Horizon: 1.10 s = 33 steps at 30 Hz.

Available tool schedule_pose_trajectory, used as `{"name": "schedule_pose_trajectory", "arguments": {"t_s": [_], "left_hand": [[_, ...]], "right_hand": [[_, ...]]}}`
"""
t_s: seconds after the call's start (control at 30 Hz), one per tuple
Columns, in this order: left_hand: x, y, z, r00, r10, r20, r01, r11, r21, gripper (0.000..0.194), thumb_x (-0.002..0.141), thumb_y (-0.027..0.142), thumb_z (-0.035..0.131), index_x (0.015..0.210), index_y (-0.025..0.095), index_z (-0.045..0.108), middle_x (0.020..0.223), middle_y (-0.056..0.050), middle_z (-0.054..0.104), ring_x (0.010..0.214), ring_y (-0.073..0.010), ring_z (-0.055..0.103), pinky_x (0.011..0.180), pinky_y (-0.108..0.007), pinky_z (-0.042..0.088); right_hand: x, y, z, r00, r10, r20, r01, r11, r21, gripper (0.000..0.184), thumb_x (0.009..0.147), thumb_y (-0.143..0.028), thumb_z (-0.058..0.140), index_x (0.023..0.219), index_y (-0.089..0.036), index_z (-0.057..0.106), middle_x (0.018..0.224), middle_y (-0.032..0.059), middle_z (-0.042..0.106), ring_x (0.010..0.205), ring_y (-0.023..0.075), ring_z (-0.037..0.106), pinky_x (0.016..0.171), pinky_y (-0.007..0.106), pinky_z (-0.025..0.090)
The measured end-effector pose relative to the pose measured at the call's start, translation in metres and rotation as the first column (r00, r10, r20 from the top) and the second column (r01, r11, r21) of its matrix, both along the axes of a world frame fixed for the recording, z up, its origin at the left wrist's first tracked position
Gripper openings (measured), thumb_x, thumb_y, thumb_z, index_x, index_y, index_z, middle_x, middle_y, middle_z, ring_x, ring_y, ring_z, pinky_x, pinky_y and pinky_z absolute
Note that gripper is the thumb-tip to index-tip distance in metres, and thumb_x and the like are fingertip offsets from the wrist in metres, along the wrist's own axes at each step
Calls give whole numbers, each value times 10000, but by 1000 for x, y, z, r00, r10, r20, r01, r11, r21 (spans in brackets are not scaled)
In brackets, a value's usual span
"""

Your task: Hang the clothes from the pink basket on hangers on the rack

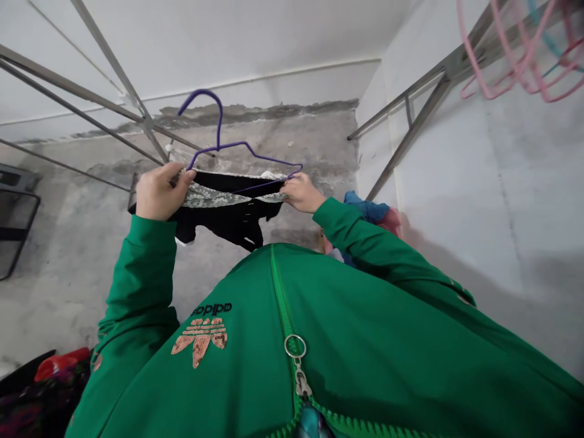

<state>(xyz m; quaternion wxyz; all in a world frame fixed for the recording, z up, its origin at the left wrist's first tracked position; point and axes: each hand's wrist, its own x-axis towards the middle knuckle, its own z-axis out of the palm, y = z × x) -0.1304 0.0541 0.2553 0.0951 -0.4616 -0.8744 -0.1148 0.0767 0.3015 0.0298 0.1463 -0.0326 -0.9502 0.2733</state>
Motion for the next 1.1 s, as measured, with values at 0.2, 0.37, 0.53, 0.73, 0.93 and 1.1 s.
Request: {"name": "schedule_pose_trajectory", "arguments": {"t_s": [0.2, 0.37, 0.53, 0.73, 0.93, 1.1], "left_hand": [[-1, -21, -10, 988, 54, 147, -62, 997, 48, 360, 859, 482, 464, 859, 194, 679, 731, -8, 622, 687, -141, 519, 670, -257, 394], [-1, -27, -4, 975, 56, 215, -75, 994, 78, 357, 863, 513, 463, 825, 211, 650, 667, 10, 533, 672, -137, 482, 655, -267, 369], [7, -23, -11, 971, -37, 237, 27, 999, 44, 333, 896, 473, 408, 841, 210, 606, 709, -6, 560, 688, -154, 500, 653, -289, 380], [35, -9, -23, 987, -69, 144, 54, 992, 110, 303, 916, 406, 365, 879, 201, 584, 758, -66, 596, 739, -202, 580, 689, -328, 420], [21, -10, -5, 952, -86, 293, 96, 995, -20, 236, 896, 391, 390, 771, 211, 475, 626, 13, 442, 612, -135, 441, 624, -281, 358], [16, -5, 1, 950, -70, 303, 107, 989, -107, 204, 889, 373, 384, 758, 222, 427, 627, 6, 442, 621, -151, 440, 629, -292, 340]], "right_hand": [[9, -3, 4, 939, -321, -122, 159, 721, -675, 578, 701, -414, 670, 1181, -186, 443, 800, 11, 678, 795, 186, 640, 814, 375, 506], [5, -9, 19, 890, -450, -69, 199, 521, -830, 755, 716, -469, 702, 1342, -192, 385, 642, -74, 577, 573, 123, 539, 592, 266, 475], [9, -4, 36, 814, -580, -41, 341, 534, -774, 368, 798, -562, 573, 765, -196, 560, 643, -22, 548, 612, 119, 512, 634, 273, 474], [27, 6, 34, 845, -529, -80, 311, 607, -731, 424, 834, -604, 516, 938, -197, 574, 726, 2, 606, 674, 142, 587, 684, 292, 500], [50, 31, 55, 982, -180, -63, 166, 968, -190, 758, 774, -498, 681, 1372, -122, 405, 849, 73, 710, 991, 277, 628, 975, 486, 440], [55, 39, 74, 981, -195, -11, 195, 979, 51, 694, 842, -309, 600, 1449, -107, 330, 1023, 116, 718, 1090, 303, 589, 976, 497, 435]]}}
